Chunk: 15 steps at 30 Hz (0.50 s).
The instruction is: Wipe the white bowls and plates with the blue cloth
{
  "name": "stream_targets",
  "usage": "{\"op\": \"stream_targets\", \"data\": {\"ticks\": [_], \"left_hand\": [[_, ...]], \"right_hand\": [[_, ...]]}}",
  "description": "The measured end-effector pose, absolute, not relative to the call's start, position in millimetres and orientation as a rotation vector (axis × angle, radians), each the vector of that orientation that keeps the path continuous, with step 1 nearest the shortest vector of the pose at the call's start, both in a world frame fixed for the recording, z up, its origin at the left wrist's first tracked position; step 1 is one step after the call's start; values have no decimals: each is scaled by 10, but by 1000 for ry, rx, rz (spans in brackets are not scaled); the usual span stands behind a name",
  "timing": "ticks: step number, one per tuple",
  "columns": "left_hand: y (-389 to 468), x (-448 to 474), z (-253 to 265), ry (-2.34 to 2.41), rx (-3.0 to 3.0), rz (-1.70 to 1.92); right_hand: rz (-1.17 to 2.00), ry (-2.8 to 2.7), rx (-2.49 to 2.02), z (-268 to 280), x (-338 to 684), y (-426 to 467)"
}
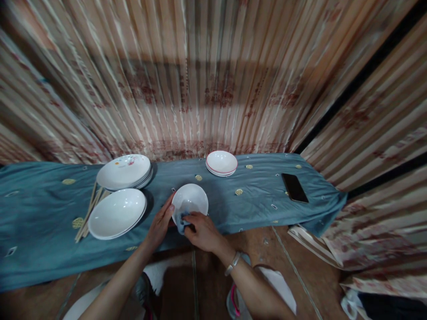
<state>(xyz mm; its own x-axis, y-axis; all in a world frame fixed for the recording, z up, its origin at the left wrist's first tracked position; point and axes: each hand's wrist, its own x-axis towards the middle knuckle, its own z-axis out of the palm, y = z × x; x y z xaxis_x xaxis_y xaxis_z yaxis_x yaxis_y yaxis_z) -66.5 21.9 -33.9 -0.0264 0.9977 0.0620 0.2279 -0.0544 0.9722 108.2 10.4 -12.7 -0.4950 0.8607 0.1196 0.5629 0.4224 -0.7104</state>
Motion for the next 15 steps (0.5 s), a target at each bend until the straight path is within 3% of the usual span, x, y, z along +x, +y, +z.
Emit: {"op": "stream_targets", "data": {"ticks": [7, 15], "left_hand": [[217, -684, -341, 1346, 1421, 1164], [208, -688, -368, 1357, 1466, 1123]], "right_hand": [[1000, -1954, -1039, -217, 921, 162], [937, -1807, -1031, -303, 778, 241]]}}
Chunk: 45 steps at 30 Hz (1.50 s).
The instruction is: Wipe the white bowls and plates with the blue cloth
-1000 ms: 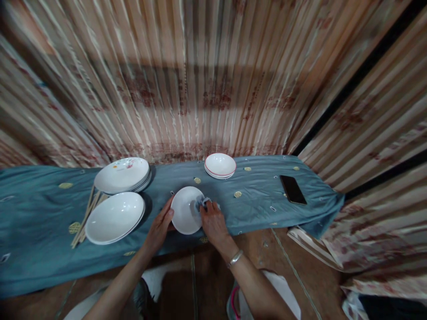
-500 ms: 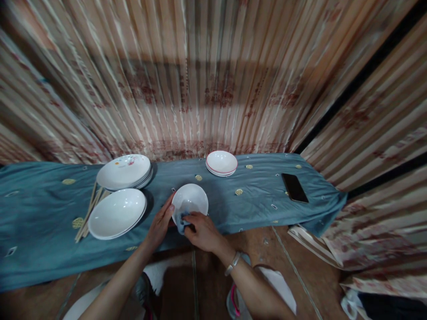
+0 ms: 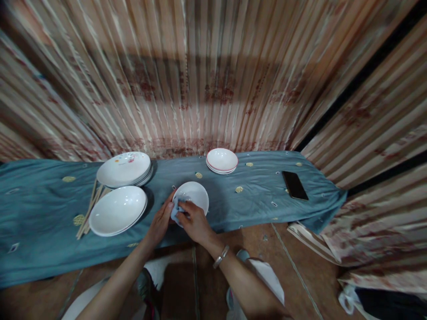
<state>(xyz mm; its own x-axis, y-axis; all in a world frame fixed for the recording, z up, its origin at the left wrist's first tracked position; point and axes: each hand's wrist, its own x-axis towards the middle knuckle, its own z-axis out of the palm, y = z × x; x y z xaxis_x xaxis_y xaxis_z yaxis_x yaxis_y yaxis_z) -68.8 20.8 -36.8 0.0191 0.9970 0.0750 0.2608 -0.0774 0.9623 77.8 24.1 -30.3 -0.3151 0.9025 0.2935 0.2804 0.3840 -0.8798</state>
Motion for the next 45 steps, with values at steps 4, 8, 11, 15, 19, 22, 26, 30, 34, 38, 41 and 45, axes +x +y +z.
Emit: {"op": "stream_targets", "data": {"ticks": [4, 8, 11, 15, 19, 22, 26, 30, 34, 38, 41, 45], "left_hand": [[201, -680, -373, 1348, 1499, 1122], [196, -670, -364, 1355, 1500, 1106], [181, -657, -353, 1334, 1419, 1092], [148, -634, -325, 1272, 1226, 1082], [133, -616, -283, 1272, 1177, 1106], [137, -606, -262, 1278, 1173, 1111], [141, -590, -251, 1273, 1162, 1105], [142, -573, -233, 1291, 1156, 1103], [146, -572, -221, 1308, 1147, 1106], [147, -582, -227, 1309, 1157, 1105], [151, -591, -244, 1310, 1155, 1113], [164, -612, -267, 1290, 1115, 1141]], "right_hand": [[819, -1753, -1093, -338, 713, 324], [651, -1787, -1165, -366, 683, 437], [490, -1917, -1276, -362, 696, 513], [299, -2142, -1426, -329, 744, 577], [188, -2281, -1531, -283, 804, 581], [169, -2340, -1576, -259, 851, 550], [183, -2396, -1626, -257, 911, 496], [283, -2423, -1597, -248, 974, 446], [498, -2412, -1496, -209, 1031, 418], [739, -2326, -1359, -221, 1041, 437], [903, -2189, -1246, -298, 994, 467], [1031, -1940, -1094, -412, 875, 480]]}}
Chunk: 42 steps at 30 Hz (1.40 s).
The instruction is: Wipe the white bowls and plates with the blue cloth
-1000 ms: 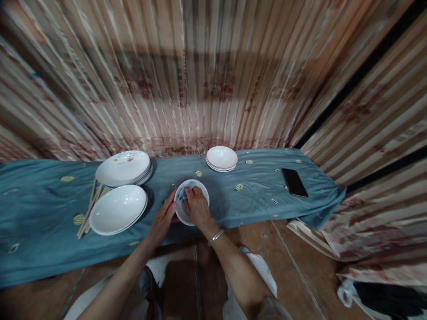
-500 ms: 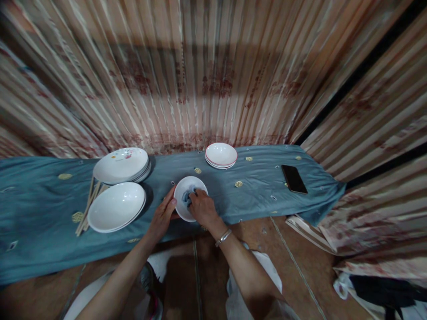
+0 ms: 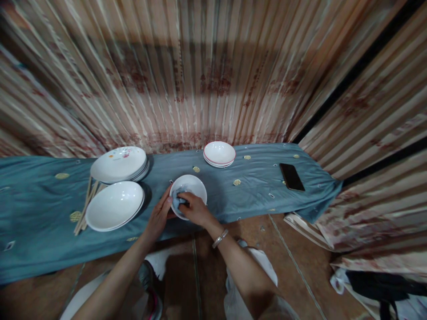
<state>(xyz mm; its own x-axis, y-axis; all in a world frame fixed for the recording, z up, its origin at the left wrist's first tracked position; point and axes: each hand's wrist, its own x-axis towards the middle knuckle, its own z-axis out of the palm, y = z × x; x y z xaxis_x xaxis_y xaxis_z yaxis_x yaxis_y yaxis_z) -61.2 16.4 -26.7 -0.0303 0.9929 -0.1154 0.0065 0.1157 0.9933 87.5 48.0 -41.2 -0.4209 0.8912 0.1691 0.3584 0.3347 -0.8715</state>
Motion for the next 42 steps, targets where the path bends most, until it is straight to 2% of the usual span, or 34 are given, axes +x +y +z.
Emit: {"op": "stream_targets", "data": {"ticks": [7, 17, 21, 33, 42], "left_hand": [[160, -647, -268, 1269, 1070, 1159], [144, -672, -267, 1249, 1043, 1153], [141, -674, -271, 1220, 1031, 1176], [159, -664, -278, 1256, 1004, 1184], [156, -655, -262, 1223, 889, 1243]], "right_hand": [[875, -2029, -1065, -348, 805, 481], [170, -2394, -1478, -221, 902, 520], [39, -2429, -1570, -201, 964, 508], [198, -2542, -1588, -112, 1116, 429], [643, -2568, -1567, 29, 1133, 404]]}}
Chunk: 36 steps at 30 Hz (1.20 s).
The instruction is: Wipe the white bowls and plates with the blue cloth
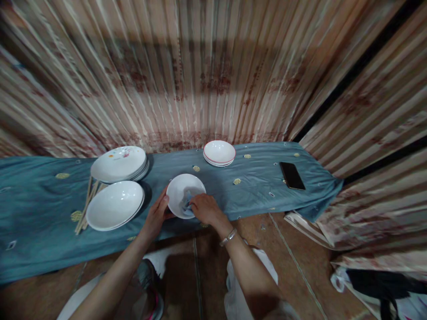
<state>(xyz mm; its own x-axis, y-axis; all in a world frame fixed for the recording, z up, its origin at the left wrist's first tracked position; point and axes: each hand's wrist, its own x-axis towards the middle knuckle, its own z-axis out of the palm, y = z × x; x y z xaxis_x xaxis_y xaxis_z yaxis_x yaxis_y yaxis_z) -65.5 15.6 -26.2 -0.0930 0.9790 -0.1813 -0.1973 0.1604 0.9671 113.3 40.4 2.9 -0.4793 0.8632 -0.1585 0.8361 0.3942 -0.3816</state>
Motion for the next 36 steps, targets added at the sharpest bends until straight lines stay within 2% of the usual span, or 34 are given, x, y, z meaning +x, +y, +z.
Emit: {"op": "stream_targets", "data": {"ticks": [16, 31, 36], "left_hand": [[185, -662, -335, 1216, 821, 1278], [191, -661, -411, 1208, 835, 1274], [195, -658, -403, 1206, 826, 1260]], "right_hand": [[1042, -2261, -1148, -217, 1015, 438], [730, -2284, -1285, -303, 932, 445], [852, -2214, -1224, -198, 1007, 490]]}}
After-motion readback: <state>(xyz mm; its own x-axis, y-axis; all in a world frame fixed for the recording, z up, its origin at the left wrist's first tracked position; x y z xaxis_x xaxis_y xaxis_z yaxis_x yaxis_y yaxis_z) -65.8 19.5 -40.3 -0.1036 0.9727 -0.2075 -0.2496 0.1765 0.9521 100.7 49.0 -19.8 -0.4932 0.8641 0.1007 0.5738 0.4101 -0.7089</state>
